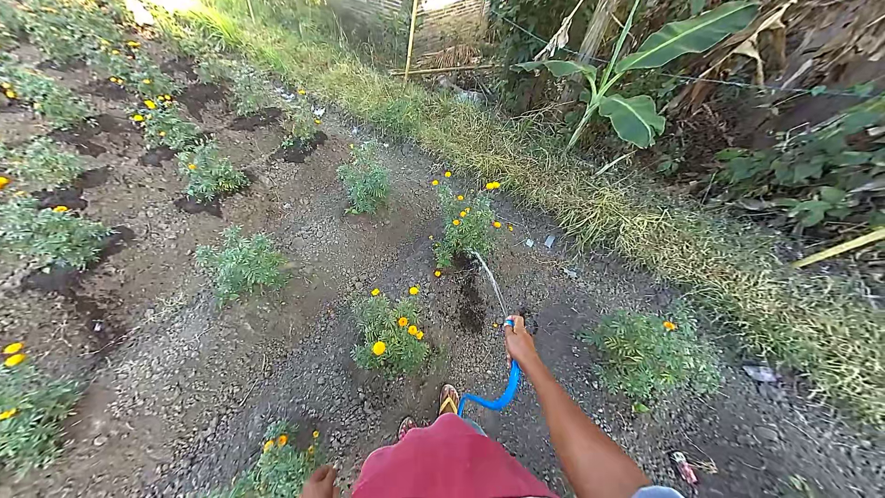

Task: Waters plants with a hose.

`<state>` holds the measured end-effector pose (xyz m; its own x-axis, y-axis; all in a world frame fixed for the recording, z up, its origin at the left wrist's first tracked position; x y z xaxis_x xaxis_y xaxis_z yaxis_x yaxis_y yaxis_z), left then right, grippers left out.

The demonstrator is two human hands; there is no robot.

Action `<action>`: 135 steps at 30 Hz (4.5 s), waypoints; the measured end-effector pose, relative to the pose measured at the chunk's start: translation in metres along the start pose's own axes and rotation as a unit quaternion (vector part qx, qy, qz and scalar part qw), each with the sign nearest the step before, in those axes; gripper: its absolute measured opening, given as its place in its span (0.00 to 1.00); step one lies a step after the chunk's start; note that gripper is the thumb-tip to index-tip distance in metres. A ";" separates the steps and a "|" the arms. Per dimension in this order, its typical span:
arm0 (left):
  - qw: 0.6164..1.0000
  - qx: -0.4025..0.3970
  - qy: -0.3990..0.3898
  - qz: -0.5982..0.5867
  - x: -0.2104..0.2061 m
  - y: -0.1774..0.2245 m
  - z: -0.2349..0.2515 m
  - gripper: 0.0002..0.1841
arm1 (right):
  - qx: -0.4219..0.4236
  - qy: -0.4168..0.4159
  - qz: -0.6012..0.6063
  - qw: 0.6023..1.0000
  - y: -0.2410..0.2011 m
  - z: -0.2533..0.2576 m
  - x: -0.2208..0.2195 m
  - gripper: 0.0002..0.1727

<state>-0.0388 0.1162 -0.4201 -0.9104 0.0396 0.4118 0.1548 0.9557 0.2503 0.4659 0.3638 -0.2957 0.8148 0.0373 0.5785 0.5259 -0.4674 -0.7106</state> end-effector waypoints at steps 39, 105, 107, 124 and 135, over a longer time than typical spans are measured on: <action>0.996 0.092 0.017 0.004 0.043 -0.049 -0.008 0.20 | -0.116 -0.318 -0.157 0.928 0.111 -0.033 -0.045 0.24; 0.981 0.063 -0.016 0.184 -0.005 0.049 -0.006 0.21 | -0.063 0.113 -0.067 0.989 0.135 -0.020 0.081 0.24; 0.984 0.062 -0.015 0.167 -0.014 0.066 -0.003 0.21 | -0.040 0.069 -0.075 0.994 0.123 -0.003 0.083 0.24; 0.994 -0.005 -0.039 0.101 -0.124 0.180 -0.008 0.19 | 0.024 -0.055 -0.079 0.995 0.057 0.101 0.090 0.24; 0.987 0.034 0.005 0.159 -0.091 0.149 -0.030 0.19 | -0.071 -0.126 -0.061 0.988 0.083 0.100 0.079 0.25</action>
<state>0.0782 0.2464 -0.3942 -0.8162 0.3378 0.4688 0.4058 0.9127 0.0488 0.5987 0.4166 -0.3489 0.7919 0.3116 0.5252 0.5989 -0.5639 -0.5686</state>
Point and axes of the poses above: each hand's wrist, its own z-axis towards the middle knuckle, its own x-axis out of the back of the hand, y = z × x, the point moved 5 cm from there along z, towards the middle knuckle, and after that the axes turned 14 degrees about x, right-handed, at the moved point
